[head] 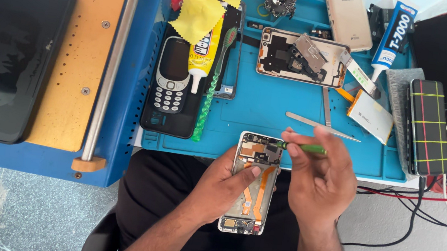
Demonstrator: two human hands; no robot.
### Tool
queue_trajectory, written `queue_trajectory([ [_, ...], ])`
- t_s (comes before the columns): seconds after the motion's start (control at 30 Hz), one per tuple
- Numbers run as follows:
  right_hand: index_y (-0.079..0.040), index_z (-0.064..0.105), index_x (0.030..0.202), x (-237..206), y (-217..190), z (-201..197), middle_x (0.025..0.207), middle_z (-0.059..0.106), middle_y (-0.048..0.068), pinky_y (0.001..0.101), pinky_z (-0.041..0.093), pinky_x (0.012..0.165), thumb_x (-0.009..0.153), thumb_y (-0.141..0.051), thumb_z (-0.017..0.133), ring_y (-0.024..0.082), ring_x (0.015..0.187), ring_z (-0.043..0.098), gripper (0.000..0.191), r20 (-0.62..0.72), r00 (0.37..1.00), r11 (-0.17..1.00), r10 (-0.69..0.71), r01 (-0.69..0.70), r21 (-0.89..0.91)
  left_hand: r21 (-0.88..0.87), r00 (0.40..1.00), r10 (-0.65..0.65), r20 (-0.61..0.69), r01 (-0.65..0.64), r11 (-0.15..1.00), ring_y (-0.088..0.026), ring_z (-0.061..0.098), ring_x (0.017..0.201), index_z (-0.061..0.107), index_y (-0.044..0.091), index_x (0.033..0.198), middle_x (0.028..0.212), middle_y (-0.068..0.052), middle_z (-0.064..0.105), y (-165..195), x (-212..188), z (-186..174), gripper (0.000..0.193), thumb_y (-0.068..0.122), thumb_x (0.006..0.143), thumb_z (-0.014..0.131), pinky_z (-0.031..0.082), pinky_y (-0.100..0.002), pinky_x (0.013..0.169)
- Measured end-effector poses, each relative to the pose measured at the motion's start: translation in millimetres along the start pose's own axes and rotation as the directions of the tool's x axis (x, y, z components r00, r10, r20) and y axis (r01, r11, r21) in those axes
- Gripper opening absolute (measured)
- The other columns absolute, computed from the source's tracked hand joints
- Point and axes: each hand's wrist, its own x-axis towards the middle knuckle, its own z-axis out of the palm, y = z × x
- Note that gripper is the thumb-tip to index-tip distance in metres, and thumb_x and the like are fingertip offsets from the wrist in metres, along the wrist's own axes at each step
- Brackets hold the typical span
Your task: The person disassembles a smartphone by removing screws and prying open the case. They disconnect internal connectors and remove the battery using a screwdriver and a plastic pry tool. The person then reassembles the phone by reconnecting components and securing the case.
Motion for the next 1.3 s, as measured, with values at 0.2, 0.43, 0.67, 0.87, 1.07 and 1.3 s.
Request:
queue_trajectory([
  [0.2, -0.007, 0.041, 0.152, 1, 0, -3, 0.122, 0.069, 0.018, 0.0414, 0.061, 0.104, 0.101, 0.011, 0.068, 0.029, 0.113, 0.072, 0.061, 0.054, 0.997, 0.999, -0.052, 0.052, 0.006, -0.067, 0.999, -0.019, 0.028, 0.021, 0.998, -0.019, 0.074, 0.092, 0.05, 0.001, 0.134, 0.11, -0.013, 0.071, -1, 1, 1, 0.033, 0.011, 0.103, 0.052, 0.064, -0.036, 0.077],
  [0.43, -0.004, 0.044, 0.141, 0, 3, 7, 0.114, 0.059, 0.02, 0.0362, 0.065, 0.082, 0.09, 0.015, 0.073, 0.027, 0.1, 0.074, 0.062, -0.037, 0.999, 0.989, -0.026, 0.02, -0.148, -0.038, 1.0, -0.004, 0.03, 0.006, 0.999, -0.018, 0.074, 0.095, 0.051, 0.002, 0.136, 0.114, -0.011, 0.07, 0, -2, 1, 0.033, 0.01, 0.104, 0.051, 0.065, -0.034, 0.079],
  [0.67, -0.007, 0.038, 0.154, -3, -2, 0, 0.115, 0.071, 0.015, 0.0364, 0.063, 0.101, 0.109, 0.008, 0.06, 0.026, 0.118, 0.073, 0.052, 0.089, 0.996, 0.999, 0.001, -0.005, 0.041, -0.032, 0.999, 0.024, 0.03, -0.023, 0.999, -0.018, 0.073, 0.097, 0.051, 0.0, 0.136, 0.115, -0.012, 0.07, 0, 1, 1, 0.032, 0.01, 0.105, 0.052, 0.064, -0.034, 0.08],
  [0.87, -0.004, 0.054, 0.137, 1, -5, -1, 0.109, 0.07, 0.016, 0.0295, 0.06, 0.079, 0.092, 0.003, 0.079, 0.023, 0.1, 0.074, 0.052, -0.043, 0.999, 0.971, -0.008, -0.002, -0.239, -0.052, 1.0, -0.014, 0.021, 0.015, 0.999, -0.018, 0.073, 0.093, 0.051, 0.002, 0.135, 0.112, -0.011, 0.07, 0, -1, 2, 0.034, 0.011, 0.102, 0.053, 0.064, -0.034, 0.077],
  [1.07, -0.003, 0.049, 0.148, 4, -11, -2, 0.117, 0.073, 0.016, 0.0295, 0.064, 0.091, 0.107, 0.01, 0.063, 0.023, 0.107, 0.076, 0.045, -0.023, 1.0, 0.992, 0.02, -0.023, -0.124, 0.008, 0.999, 0.04, 0.012, -0.04, 0.999, -0.014, 0.071, 0.102, 0.054, 0.002, 0.135, 0.117, -0.01, 0.07, -1, 0, 0, 0.032, 0.011, 0.104, 0.053, 0.062, -0.032, 0.087],
  [1.3, -0.007, 0.044, 0.151, 10, -9, -5, 0.119, 0.066, 0.014, 0.032, 0.059, 0.096, 0.095, -0.002, 0.078, 0.024, 0.108, 0.068, 0.066, 0.025, 0.994, 0.974, -0.104, 0.107, -0.201, -0.058, 0.999, -0.036, 0.005, 0.037, 0.998, -0.018, 0.073, 0.094, 0.052, 0.005, 0.133, 0.111, -0.011, 0.069, -4, 0, 2, 0.032, 0.012, 0.101, 0.052, 0.063, -0.036, 0.08],
])
